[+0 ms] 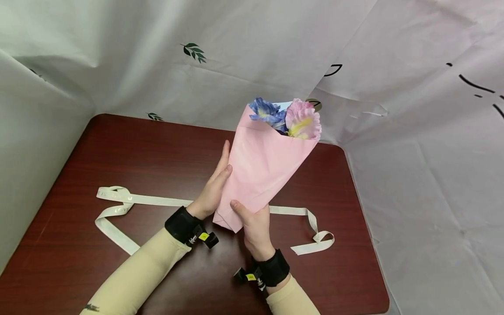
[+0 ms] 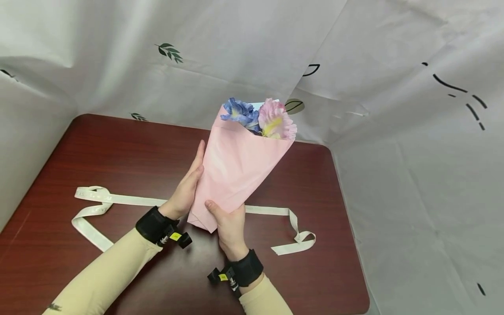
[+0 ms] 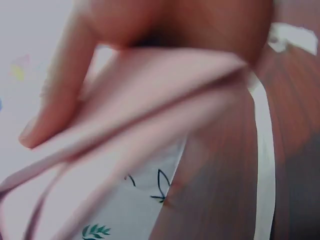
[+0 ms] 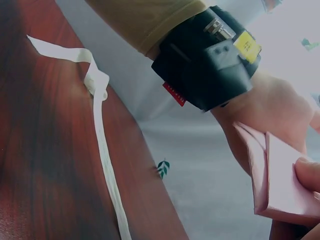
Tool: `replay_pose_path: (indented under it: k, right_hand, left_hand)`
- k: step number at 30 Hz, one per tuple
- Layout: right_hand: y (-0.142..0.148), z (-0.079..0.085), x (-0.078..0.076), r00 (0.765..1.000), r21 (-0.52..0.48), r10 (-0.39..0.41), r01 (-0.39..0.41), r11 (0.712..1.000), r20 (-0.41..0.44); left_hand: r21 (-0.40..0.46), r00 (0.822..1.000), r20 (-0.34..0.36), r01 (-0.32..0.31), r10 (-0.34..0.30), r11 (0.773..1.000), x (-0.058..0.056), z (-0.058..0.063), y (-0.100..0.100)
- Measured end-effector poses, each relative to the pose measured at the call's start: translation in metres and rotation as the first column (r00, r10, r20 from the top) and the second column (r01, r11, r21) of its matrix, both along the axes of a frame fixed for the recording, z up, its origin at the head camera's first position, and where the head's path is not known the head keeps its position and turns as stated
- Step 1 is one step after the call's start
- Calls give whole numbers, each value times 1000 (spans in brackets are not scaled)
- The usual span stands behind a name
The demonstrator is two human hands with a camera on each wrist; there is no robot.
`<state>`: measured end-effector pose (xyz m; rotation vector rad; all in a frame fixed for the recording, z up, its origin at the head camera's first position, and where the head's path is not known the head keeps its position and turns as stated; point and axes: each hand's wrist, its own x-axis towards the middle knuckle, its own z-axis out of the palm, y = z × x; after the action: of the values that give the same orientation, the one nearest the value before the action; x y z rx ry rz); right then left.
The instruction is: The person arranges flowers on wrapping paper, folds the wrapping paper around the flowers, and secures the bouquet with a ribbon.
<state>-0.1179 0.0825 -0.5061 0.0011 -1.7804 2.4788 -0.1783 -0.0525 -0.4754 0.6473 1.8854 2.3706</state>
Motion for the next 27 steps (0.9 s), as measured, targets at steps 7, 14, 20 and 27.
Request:
replay_pose_path:
  k: [7,14,20,27]
  right_hand:
    - [1,-2,-1,999,-15,46,-46,999,25]
    - [4,-3,-3,994,4,107,-107,994,33]
    - [6,-4,-4,980,-27,174,-173,985,92]
    - [11,-4,-5,946,-138,267,-243,960,187]
  left_hand:
    - [240,980,155,86,-125,967,1,-1,0]
    - [380,968,152,129,-199,916,2,-6,-3]
    - [399,979,122,104,-166,911,4,-13,-7]
    - [414,979,162,45,-123,909,8,-23,-11]
